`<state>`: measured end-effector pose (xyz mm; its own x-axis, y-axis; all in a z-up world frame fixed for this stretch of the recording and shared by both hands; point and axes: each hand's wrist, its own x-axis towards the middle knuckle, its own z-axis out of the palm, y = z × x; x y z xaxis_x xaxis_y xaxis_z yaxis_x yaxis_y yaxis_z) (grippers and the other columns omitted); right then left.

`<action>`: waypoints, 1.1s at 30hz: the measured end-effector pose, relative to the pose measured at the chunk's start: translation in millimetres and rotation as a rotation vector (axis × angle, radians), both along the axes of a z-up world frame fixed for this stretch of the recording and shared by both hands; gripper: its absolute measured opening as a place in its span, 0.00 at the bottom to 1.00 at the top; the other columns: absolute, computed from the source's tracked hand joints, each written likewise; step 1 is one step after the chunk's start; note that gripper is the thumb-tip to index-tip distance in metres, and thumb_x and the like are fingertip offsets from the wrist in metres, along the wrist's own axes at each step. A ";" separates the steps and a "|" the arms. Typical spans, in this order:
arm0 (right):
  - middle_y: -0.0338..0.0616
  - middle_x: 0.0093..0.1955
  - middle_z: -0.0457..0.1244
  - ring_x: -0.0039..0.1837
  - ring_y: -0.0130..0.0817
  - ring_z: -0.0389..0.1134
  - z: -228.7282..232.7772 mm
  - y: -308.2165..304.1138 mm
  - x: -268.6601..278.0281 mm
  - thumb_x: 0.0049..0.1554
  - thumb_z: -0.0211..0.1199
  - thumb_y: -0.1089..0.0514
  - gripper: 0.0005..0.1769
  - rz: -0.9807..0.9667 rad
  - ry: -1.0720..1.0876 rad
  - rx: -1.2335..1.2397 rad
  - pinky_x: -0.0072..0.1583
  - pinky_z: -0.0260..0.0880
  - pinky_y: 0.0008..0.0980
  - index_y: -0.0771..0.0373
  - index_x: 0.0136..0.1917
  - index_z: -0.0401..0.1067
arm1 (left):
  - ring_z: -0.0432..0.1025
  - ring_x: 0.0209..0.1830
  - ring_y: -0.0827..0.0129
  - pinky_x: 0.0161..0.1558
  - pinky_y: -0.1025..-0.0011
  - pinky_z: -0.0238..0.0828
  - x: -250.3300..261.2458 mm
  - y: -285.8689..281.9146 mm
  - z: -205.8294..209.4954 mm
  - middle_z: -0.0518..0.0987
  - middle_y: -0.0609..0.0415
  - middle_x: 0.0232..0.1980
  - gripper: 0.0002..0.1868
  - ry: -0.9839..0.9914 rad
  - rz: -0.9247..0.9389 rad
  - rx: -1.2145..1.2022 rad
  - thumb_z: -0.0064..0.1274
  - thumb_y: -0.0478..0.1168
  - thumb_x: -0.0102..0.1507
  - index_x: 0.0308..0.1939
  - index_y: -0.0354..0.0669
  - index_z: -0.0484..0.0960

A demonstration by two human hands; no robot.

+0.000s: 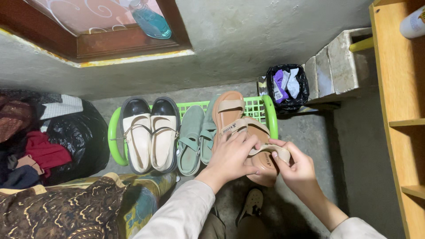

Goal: The person removes several pairs of shoes from a green plastic crate and places them on the floor. Then they disassemble the crate by removing its handles and separating the side panels from the frame. Finally, they reassemble the crate by snapping the side panels and frame back together.

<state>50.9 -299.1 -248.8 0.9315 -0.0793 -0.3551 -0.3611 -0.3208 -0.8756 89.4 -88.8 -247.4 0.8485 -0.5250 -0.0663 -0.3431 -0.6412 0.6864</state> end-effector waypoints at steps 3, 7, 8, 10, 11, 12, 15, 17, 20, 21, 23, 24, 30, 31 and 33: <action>0.39 0.42 0.71 0.37 0.16 0.56 -9.4 -1.8 -1.9 0.60 0.64 0.62 0.06 0.060 -0.044 -0.033 0.37 0.58 0.23 0.65 0.51 0.77 | 0.63 0.66 0.51 0.67 0.42 0.49 3.6 -1.2 12.3 0.71 0.47 0.63 0.41 0.013 -0.051 0.142 0.73 0.57 0.40 0.56 0.55 0.79; 0.42 0.40 0.69 0.39 0.19 0.62 -6.1 2.6 -3.1 0.59 0.66 0.61 0.10 0.071 -0.020 -0.138 0.41 0.66 0.23 0.63 0.54 0.78 | 0.54 0.74 0.48 0.66 0.36 0.46 4.7 -2.8 20.6 0.58 0.44 0.75 0.43 -0.066 -0.056 0.188 0.74 0.57 0.37 0.56 0.55 0.79; 0.40 0.44 0.70 0.41 0.18 0.64 -3.3 3.5 -0.6 0.58 0.65 0.62 0.11 0.062 -0.039 -0.080 0.43 0.68 0.23 0.63 0.55 0.77 | 0.53 0.75 0.48 0.67 0.37 0.47 4.3 -4.3 19.7 0.57 0.43 0.76 0.44 -0.084 -0.047 0.158 0.74 0.56 0.37 0.57 0.53 0.79; 0.38 0.50 0.71 0.46 0.18 0.67 0.5 6.1 4.7 0.56 0.65 0.63 0.13 0.068 -0.063 -0.012 0.47 0.72 0.24 0.63 0.56 0.76 | 0.52 0.76 0.47 0.68 0.39 0.48 3.5 -4.4 15.0 0.56 0.43 0.77 0.44 -0.088 -0.030 0.121 0.74 0.56 0.38 0.56 0.49 0.79; 0.39 0.53 0.71 0.49 0.19 0.69 2.0 6.4 6.5 0.55 0.65 0.64 0.14 0.081 -0.067 -0.004 0.50 0.73 0.25 0.63 0.56 0.75 | 0.52 0.77 0.46 0.69 0.39 0.49 2.9 -4.8 12.8 0.57 0.43 0.76 0.43 -0.074 -0.024 0.111 0.75 0.56 0.38 0.54 0.48 0.78; 0.39 0.56 0.70 0.52 0.21 0.70 2.9 6.4 6.6 0.55 0.65 0.64 0.15 0.093 -0.071 0.004 0.53 0.74 0.26 0.64 0.56 0.74 | 0.51 0.77 0.45 0.69 0.39 0.49 2.1 -5.2 11.1 0.58 0.44 0.76 0.42 -0.060 -0.018 0.101 0.75 0.56 0.38 0.52 0.46 0.78; 0.42 0.62 0.69 0.60 0.27 0.71 -0.6 7.1 5.5 0.55 0.65 0.64 0.17 0.199 -0.125 0.017 0.61 0.73 0.30 0.65 0.58 0.73 | 0.51 0.77 0.48 0.70 0.38 0.46 0.5 -4.6 7.3 0.58 0.45 0.75 0.39 0.069 -0.011 0.170 0.76 0.55 0.38 0.49 0.44 0.78; 0.43 0.62 0.68 0.62 0.30 0.71 -4.6 8.2 -0.7 0.54 0.67 0.63 0.19 0.252 -0.118 -0.026 0.61 0.72 0.31 0.65 0.59 0.72 | 0.51 0.78 0.49 0.70 0.38 0.47 -4.0 -6.8 4.6 0.60 0.46 0.74 0.38 0.047 -0.012 0.243 0.75 0.54 0.41 0.51 0.45 0.78; 0.44 0.62 0.67 0.63 0.33 0.70 -12.9 8.6 -9.4 0.53 0.68 0.62 0.21 0.290 -0.140 -0.061 0.63 0.72 0.32 0.64 0.60 0.71 | 0.52 0.76 0.50 0.69 0.39 0.47 -9.6 -5.2 -0.2 0.61 0.45 0.73 0.39 0.012 -0.023 0.338 0.74 0.53 0.42 0.54 0.45 0.77; 0.45 0.62 0.67 0.64 0.34 0.70 -16.4 7.6 -13.2 0.53 0.68 0.61 0.21 0.296 -0.149 -0.069 0.63 0.72 0.31 0.64 0.60 0.71 | 0.52 0.75 0.50 0.69 0.39 0.46 -12.3 -4.6 -2.8 0.61 0.44 0.73 0.40 0.003 -0.029 0.366 0.73 0.53 0.42 0.55 0.45 0.77; 0.47 0.65 0.67 0.64 0.38 0.72 -25.3 5.0 -19.9 0.54 0.69 0.60 0.14 0.306 -0.154 -0.117 0.63 0.73 0.33 0.63 0.52 0.71 | 0.54 0.74 0.50 0.71 0.41 0.46 -17.4 -2.8 -11.0 0.62 0.44 0.73 0.35 -0.034 -0.058 0.404 0.70 0.51 0.46 0.54 0.46 0.77; 0.48 0.67 0.67 0.64 0.41 0.72 -30.9 4.6 -23.3 0.54 0.69 0.60 0.11 0.311 -0.157 -0.141 0.62 0.73 0.34 0.63 0.48 0.71 | 0.55 0.74 0.50 0.71 0.41 0.46 -20.0 -1.7 -16.5 0.63 0.44 0.72 0.32 -0.052 -0.072 0.422 0.68 0.51 0.48 0.53 0.46 0.78; 0.66 0.68 0.61 0.73 0.60 0.61 -62.4 15.7 -40.8 0.51 0.69 0.61 0.14 0.373 -0.211 -0.221 0.64 0.68 0.43 0.63 0.51 0.72 | 0.57 0.75 0.53 0.74 0.47 0.47 -33.6 6.4 -43.9 0.66 0.50 0.73 0.15 -0.118 -0.119 0.506 0.56 0.44 0.58 0.48 0.48 0.79; 0.66 0.69 0.61 0.71 0.60 0.63 -63.0 18.3 -40.0 0.51 0.69 0.61 0.14 0.382 -0.211 -0.189 0.63 0.68 0.42 0.64 0.50 0.71 | 0.58 0.75 0.54 0.74 0.49 0.48 -34.5 8.9 -45.3 0.67 0.49 0.73 0.18 -0.191 -0.085 0.492 0.56 0.43 0.58 0.51 0.46 0.79; 0.66 0.70 0.62 0.66 0.59 0.67 -58.8 24.8 -35.7 0.52 0.68 0.61 0.13 0.400 -0.210 -0.130 0.61 0.69 0.41 0.65 0.50 0.70 | 0.60 0.73 0.55 0.73 0.53 0.51 -36.5 11.8 -44.8 0.67 0.47 0.74 0.23 -0.334 -0.016 0.459 0.57 0.41 0.58 0.57 0.41 0.77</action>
<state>15.1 -274.3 -307.6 0.9486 0.2693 -0.1662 -0.0058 -0.5103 -0.8600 52.9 -77.0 -292.2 0.8545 -0.5191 -0.0199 -0.5064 -0.8409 0.1909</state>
